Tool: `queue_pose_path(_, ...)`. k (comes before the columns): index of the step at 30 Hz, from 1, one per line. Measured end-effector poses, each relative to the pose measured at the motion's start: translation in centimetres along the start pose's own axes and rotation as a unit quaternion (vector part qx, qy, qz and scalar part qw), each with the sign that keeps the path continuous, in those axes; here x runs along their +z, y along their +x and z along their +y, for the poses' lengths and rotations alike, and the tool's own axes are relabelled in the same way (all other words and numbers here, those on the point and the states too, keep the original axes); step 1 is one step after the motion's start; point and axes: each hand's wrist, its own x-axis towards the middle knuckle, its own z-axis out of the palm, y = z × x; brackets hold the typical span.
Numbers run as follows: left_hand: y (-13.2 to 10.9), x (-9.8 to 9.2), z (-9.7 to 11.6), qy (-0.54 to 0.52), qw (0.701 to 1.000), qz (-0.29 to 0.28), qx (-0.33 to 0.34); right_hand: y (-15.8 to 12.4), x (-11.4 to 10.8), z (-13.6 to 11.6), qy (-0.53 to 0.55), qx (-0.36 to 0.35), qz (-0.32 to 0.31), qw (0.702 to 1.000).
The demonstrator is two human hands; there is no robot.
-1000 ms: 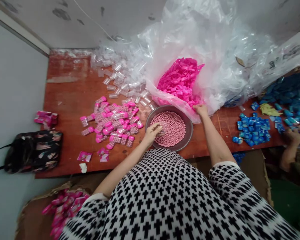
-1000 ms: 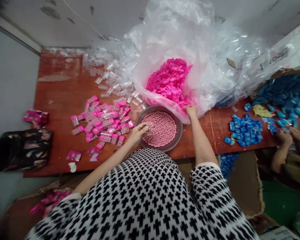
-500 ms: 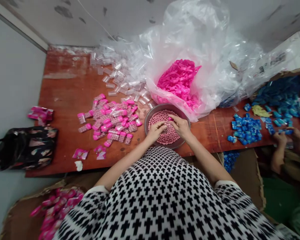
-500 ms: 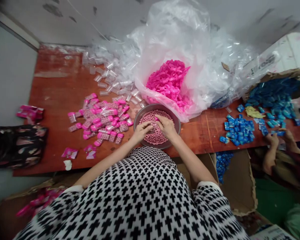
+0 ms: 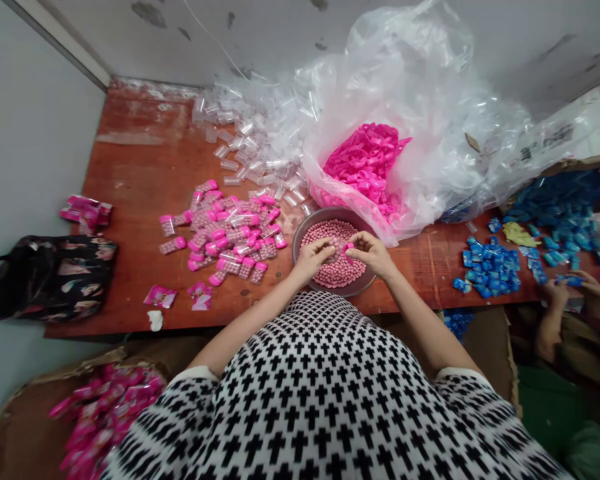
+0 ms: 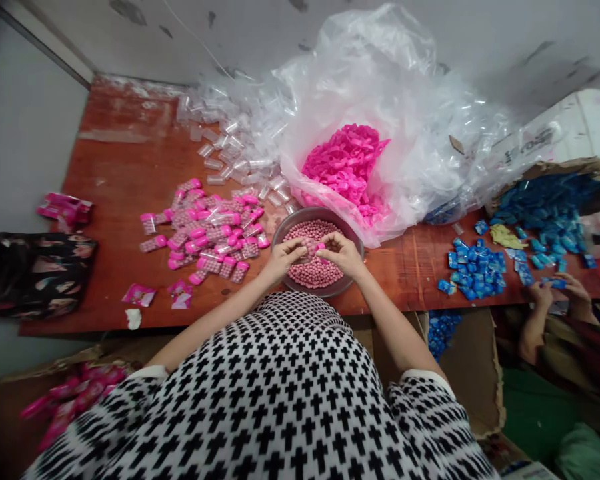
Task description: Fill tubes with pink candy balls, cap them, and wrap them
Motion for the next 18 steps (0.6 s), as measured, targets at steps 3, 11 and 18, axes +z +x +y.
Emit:
queue_pose_path(3, 0.0, -0.4, 0.1, 0.105, 0.993, 0.017, 0.058, 0.2, -0.3, -0.6, -0.064, -0.035, 0.053, 0.996)
queue_pose_path(11, -0.2, -0.9, 1.4, 0.255, 0.955, -0.039, 0.146, 0.5, -0.5, -4.0, -0.353, -0.190, -0.101, 0.911)
queue_pose_path(18, -0.1, -1.6, 1.6, 0.263, 0.952, -0.060, 0.145, 0.9, -0.8, -4.4, -0.416, -0.177, -0.193, 0.871)
